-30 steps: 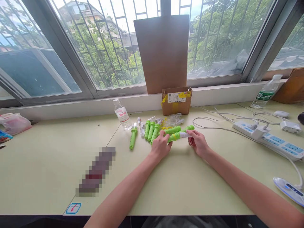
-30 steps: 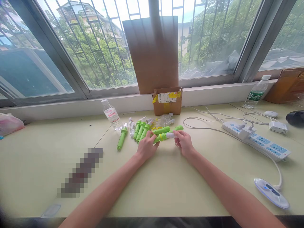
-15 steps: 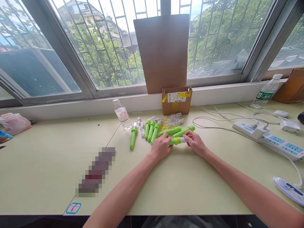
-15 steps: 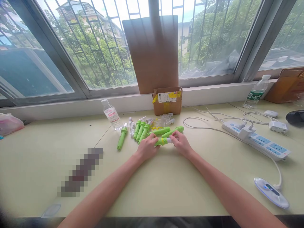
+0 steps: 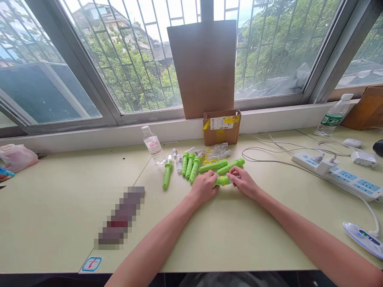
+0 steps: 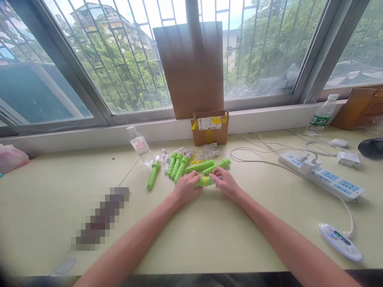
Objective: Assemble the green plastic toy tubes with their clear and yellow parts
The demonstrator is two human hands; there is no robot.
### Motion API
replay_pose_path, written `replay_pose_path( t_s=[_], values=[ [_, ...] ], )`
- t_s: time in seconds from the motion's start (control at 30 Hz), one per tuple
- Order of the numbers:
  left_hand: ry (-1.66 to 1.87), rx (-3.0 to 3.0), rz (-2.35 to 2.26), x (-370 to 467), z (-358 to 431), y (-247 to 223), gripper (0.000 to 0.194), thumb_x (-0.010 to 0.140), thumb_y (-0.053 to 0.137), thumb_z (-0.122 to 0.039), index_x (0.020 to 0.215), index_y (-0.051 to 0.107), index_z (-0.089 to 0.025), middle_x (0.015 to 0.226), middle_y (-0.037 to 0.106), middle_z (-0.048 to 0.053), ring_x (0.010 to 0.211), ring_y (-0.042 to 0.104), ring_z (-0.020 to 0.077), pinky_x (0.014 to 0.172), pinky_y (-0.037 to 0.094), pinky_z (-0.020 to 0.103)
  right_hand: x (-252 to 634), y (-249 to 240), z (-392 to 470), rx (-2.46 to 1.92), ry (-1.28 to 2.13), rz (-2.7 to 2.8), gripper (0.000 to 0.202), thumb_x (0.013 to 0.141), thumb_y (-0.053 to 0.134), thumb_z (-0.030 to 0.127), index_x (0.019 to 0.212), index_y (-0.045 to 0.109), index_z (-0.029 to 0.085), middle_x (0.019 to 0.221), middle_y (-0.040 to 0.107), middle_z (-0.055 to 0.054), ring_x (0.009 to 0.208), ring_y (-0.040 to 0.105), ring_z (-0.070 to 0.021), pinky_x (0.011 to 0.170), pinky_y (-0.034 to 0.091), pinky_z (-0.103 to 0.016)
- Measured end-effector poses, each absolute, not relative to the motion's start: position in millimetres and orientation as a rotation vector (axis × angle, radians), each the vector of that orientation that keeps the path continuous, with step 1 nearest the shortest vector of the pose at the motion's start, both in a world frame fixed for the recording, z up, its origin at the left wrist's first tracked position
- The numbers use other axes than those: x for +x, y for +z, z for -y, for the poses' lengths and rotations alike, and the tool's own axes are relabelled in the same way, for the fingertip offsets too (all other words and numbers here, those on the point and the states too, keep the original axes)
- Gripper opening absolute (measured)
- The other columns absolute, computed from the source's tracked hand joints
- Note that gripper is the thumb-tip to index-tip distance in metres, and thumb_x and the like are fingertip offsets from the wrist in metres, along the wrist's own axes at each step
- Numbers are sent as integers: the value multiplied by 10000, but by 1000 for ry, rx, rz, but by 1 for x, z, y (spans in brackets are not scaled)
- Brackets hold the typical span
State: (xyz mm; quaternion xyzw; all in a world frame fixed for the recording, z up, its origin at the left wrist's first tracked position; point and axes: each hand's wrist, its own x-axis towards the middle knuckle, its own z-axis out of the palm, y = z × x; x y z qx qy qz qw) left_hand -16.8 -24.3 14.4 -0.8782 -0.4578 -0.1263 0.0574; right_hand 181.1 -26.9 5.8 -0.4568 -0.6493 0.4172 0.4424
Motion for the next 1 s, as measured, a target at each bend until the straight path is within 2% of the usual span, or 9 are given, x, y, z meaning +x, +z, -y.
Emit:
replay_pose_path(
  t_s=[0.13, 0.23, 0.6, 0.73, 0.9, 1.0],
  values=[
    [-385, -2655, 1401, -16, 24, 15, 134, 811, 525, -273, 887, 593, -186, 937, 628, 53, 819, 606, 188, 603, 435, 270, 182, 9, 30, -1159, 1086, 1655, 362, 772, 617, 524, 940, 552, 210, 636, 533, 39, 478, 449, -98, 450, 343, -230],
    [-380, -2669, 1403, -16, 24, 15, 117, 803, 521, -257, 865, 587, -183, 874, 645, 52, 820, 609, 199, 617, 431, 274, 182, 11, 32, -1169, 1061, 1735, 370, 741, 653, 517, 919, 598, 198, 644, 540, 33, 478, 424, -88, 458, 333, -230],
    [-358, -2674, 1437, -16, 25, 17, 103, 782, 538, -264, 818, 585, -179, 820, 669, 58, 771, 627, 208, 600, 417, 272, 180, 6, 32, -1199, 991, 1819, 452, 702, 699, 504, 1001, 653, 168, 731, 618, -14, 620, 541, -141, 562, 438, -265],
    [-402, -2683, 1411, -17, 24, 15, 147, 791, 562, -316, 849, 585, -183, 842, 678, 56, 782, 636, 208, 609, 425, 270, 178, 7, 33, -1194, 997, 1806, 433, 704, 704, 491, 984, 657, 164, 715, 626, -9, 625, 552, -144, 572, 440, -264],
    [-524, -2706, 1354, -16, 24, 12, 297, 814, 560, -434, 983, 571, -190, 899, 690, 51, 808, 650, 210, 605, 434, 268, 177, 9, 35, -1171, 1008, 1809, 389, 722, 689, 474, 960, 666, 167, 729, 648, -14, 634, 573, -153, 580, 446, -269],
    [-587, -2716, 1306, -14, 24, 9, 361, 825, 526, -510, 978, 563, -185, 882, 687, 50, 793, 653, 213, 593, 440, 276, 177, 8, 34, -1165, 994, 1825, 365, 727, 684, 463, 949, 676, 173, 752, 664, -20, 661, 589, -166, 599, 458, -278]
  ],
)
